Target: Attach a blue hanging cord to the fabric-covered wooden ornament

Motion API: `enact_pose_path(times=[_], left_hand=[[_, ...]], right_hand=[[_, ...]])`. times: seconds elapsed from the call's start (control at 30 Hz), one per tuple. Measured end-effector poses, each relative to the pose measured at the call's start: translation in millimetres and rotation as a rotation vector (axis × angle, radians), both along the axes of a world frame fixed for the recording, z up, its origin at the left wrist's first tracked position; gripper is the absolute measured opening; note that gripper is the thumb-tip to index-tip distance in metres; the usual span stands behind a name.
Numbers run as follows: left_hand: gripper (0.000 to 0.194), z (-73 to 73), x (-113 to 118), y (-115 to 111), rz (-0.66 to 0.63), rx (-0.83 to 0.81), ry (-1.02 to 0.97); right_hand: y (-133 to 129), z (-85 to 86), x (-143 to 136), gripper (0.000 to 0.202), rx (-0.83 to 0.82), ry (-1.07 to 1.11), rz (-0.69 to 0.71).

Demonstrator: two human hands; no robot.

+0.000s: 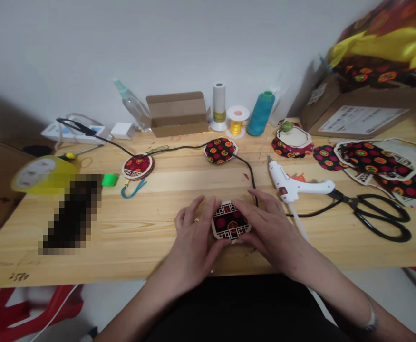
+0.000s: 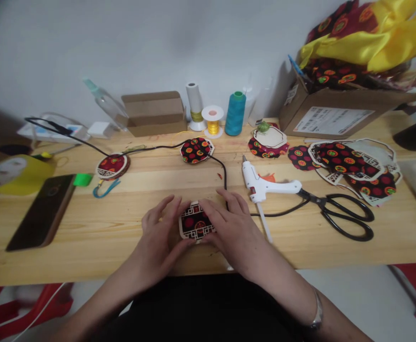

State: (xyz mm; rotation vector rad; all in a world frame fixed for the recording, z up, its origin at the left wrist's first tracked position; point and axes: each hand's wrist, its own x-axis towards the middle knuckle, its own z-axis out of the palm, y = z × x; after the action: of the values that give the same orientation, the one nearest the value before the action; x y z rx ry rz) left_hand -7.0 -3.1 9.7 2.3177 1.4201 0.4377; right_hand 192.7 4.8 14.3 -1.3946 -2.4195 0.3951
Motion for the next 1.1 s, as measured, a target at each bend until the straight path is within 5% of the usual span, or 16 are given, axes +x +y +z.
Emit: enact_pose_path(times=[0.9, 1.1], left_hand=[[0.060, 0.1, -1.1, -0.6, -0.019, 0.014, -0.002], [0.073, 4.7, -9.8, -3.8, 0.061, -0.019, -0.072]], right_hand=[[-5.1, -2.7, 4.4, 0.057, -0.075, 0.133, 0.033], [-8.7, -5.8, 22.2, 0.055, -0.007, 0.137, -0.069]])
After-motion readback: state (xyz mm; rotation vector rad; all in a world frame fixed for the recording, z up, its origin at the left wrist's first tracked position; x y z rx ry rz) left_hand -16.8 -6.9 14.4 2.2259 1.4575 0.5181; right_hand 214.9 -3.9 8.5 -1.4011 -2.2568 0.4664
